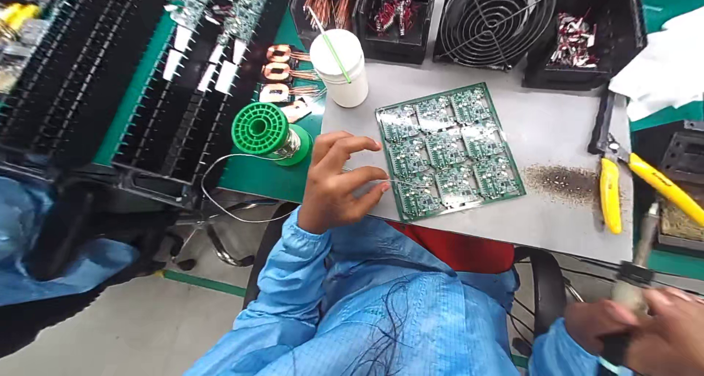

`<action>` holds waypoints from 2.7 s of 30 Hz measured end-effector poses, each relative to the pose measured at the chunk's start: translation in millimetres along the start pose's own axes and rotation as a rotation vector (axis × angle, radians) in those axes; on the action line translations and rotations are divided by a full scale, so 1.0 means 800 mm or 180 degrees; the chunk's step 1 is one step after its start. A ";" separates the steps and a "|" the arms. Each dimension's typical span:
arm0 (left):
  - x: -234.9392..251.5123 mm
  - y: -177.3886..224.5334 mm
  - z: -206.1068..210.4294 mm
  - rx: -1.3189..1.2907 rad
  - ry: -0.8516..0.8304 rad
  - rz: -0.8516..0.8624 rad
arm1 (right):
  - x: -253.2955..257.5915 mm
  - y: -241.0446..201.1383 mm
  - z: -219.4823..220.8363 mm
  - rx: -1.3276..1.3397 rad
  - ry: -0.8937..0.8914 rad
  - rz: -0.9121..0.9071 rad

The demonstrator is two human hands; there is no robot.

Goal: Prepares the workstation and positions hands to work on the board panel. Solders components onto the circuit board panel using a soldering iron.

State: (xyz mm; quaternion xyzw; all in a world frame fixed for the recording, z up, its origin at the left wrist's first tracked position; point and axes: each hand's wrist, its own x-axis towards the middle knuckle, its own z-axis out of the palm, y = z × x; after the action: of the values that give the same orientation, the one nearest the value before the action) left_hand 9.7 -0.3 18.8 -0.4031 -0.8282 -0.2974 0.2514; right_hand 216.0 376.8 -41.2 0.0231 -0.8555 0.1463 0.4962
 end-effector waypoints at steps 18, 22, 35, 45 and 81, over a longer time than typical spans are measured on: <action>0.002 0.001 -0.005 -0.0415 -0.0277 -0.0009 | 0.041 -0.085 0.085 0.1881 -0.0420 0.0163; 0.003 0.003 -0.003 -0.0299 -0.0198 0.0024 | 0.054 -0.091 0.095 0.1999 -0.0429 0.0076; 0.000 0.058 0.033 -0.0523 0.0323 -0.0556 | 0.043 -0.115 0.087 0.2490 -0.0410 0.0630; 0.005 0.054 0.032 -0.0481 -0.0157 -0.0753 | 0.033 -0.137 0.079 0.2241 -0.0527 0.0917; 0.005 0.055 0.037 -0.0345 -0.0160 -0.0831 | 0.033 -0.140 0.083 0.2207 -0.0570 0.0945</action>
State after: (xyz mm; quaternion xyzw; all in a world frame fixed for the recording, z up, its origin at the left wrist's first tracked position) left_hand 38.2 44.6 13.6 -0.3123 -0.8623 -0.3617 0.1676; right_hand 167.6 254.4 -24.0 0.0780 -0.7892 0.4944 0.3557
